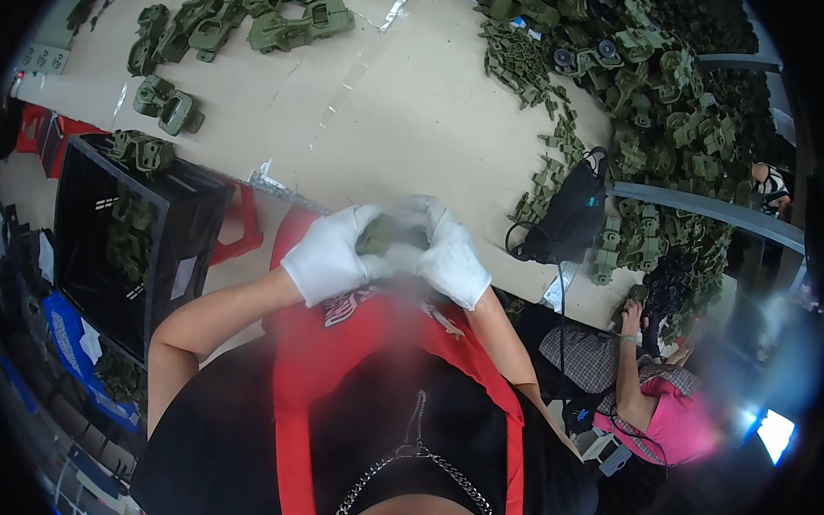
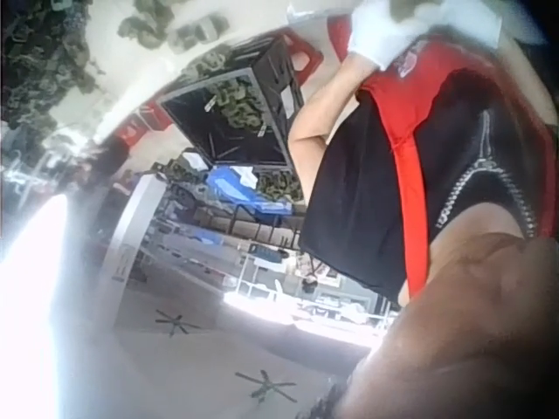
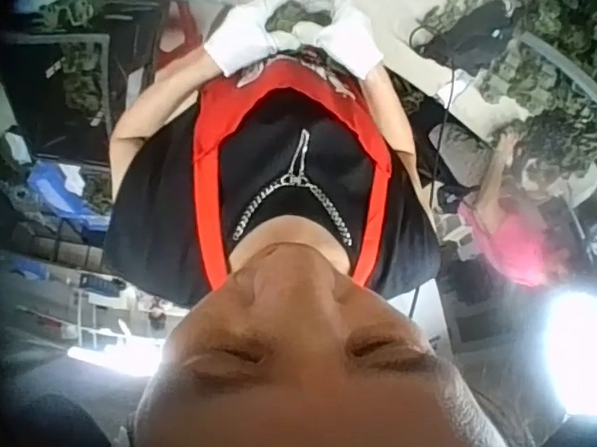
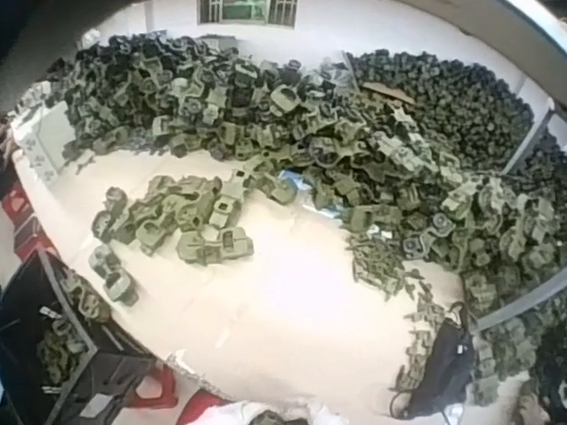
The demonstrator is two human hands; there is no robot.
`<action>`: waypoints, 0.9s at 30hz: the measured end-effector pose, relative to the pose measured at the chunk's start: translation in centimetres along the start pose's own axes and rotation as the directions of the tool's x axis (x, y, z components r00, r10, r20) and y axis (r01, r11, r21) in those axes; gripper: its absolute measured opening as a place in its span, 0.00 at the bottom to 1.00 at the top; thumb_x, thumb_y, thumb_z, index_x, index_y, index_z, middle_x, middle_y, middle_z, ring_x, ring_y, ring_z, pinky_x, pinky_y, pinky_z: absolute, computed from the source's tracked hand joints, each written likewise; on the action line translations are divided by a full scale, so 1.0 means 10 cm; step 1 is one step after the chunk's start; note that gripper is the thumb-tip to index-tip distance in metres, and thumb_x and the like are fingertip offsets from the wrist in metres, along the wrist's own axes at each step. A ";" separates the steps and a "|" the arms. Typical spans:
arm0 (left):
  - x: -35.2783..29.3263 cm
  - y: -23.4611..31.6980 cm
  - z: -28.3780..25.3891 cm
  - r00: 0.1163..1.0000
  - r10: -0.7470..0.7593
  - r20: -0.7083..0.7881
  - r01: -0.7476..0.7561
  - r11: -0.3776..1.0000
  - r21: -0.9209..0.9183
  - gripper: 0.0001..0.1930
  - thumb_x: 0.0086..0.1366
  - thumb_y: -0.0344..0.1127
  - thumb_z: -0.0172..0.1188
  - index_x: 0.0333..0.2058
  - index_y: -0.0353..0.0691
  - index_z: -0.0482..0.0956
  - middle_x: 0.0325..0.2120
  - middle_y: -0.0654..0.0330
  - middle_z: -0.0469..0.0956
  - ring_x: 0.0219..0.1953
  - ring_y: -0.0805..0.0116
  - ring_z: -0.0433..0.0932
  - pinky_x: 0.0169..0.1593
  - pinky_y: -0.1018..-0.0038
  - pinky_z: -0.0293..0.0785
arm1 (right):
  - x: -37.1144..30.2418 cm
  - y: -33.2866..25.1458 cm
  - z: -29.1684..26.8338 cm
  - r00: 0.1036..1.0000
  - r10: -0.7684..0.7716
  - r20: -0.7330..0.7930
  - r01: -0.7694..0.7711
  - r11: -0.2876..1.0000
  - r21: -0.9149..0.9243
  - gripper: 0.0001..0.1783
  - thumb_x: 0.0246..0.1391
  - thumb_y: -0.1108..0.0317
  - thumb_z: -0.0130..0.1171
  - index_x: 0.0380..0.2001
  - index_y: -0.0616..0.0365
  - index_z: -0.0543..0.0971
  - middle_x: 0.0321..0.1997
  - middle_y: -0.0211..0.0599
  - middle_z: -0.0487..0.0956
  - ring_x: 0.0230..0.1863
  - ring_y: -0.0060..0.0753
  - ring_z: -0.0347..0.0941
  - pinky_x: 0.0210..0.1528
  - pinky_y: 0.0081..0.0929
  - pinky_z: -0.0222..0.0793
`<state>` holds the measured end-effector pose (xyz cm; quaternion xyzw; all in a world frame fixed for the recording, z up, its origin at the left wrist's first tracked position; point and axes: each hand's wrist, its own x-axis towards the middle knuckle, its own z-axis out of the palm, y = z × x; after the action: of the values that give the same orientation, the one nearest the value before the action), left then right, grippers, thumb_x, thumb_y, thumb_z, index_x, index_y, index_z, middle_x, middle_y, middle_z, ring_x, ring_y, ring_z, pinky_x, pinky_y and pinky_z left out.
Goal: The person assembles toy vehicles by picking up plastic vehicle components from the table, fitting the pieces together by hand, and placing assembled units into a crate.
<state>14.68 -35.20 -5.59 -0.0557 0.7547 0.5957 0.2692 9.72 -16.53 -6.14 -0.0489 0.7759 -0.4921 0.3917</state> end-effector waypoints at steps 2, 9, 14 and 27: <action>-0.01 0.01 0.02 1.000 0.007 0.003 -0.008 0.996 0.090 0.28 0.48 0.39 0.66 0.49 0.36 0.72 0.43 0.50 0.77 0.44 0.60 0.77 0.50 0.70 0.71 | -0.02 0.06 0.00 0.999 0.017 -0.027 -0.017 1.000 -0.001 0.33 0.43 0.67 0.63 0.55 0.62 0.68 0.48 0.49 0.78 0.50 0.40 0.75 0.55 0.28 0.68; 0.43 0.21 0.00 0.949 0.284 0.137 -0.297 0.950 0.092 0.30 0.46 0.35 0.70 0.50 0.39 0.72 0.45 0.51 0.76 0.47 0.60 0.76 0.52 0.68 0.72 | 0.03 0.27 -0.47 0.925 -0.321 0.204 0.371 0.879 -0.300 0.50 0.30 0.50 0.72 0.57 0.63 0.65 0.45 0.55 0.76 0.47 0.49 0.75 0.52 0.36 0.70; 0.49 0.66 0.23 0.862 0.445 0.244 -0.508 0.753 0.419 0.32 0.41 0.27 0.67 0.50 0.36 0.72 0.42 0.54 0.78 0.45 0.63 0.77 0.52 0.69 0.72 | -0.37 0.28 -0.35 0.873 -0.408 -0.268 0.260 0.853 -0.452 0.29 0.35 0.58 0.65 0.42 0.61 0.71 0.39 0.53 0.76 0.41 0.57 0.74 0.42 0.46 0.72; 2.09 1.49 1.71 0.918 0.395 -0.039 -0.377 0.840 -0.391 0.41 0.55 0.33 0.65 0.65 0.43 0.54 0.61 0.54 0.61 0.60 0.60 0.63 0.54 0.68 0.66 | -1.19 1.75 -3.13 0.121 -0.135 -0.983 0.679 0.734 -0.018 0.12 0.49 0.69 0.59 0.38 0.62 0.78 0.35 0.33 0.80 0.36 0.27 0.75 0.39 0.26 0.71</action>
<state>-3.26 -10.09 -4.96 0.0578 0.6103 0.7769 0.1435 2.76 20.60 -6.99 0.1272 0.6623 -0.6681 -0.3143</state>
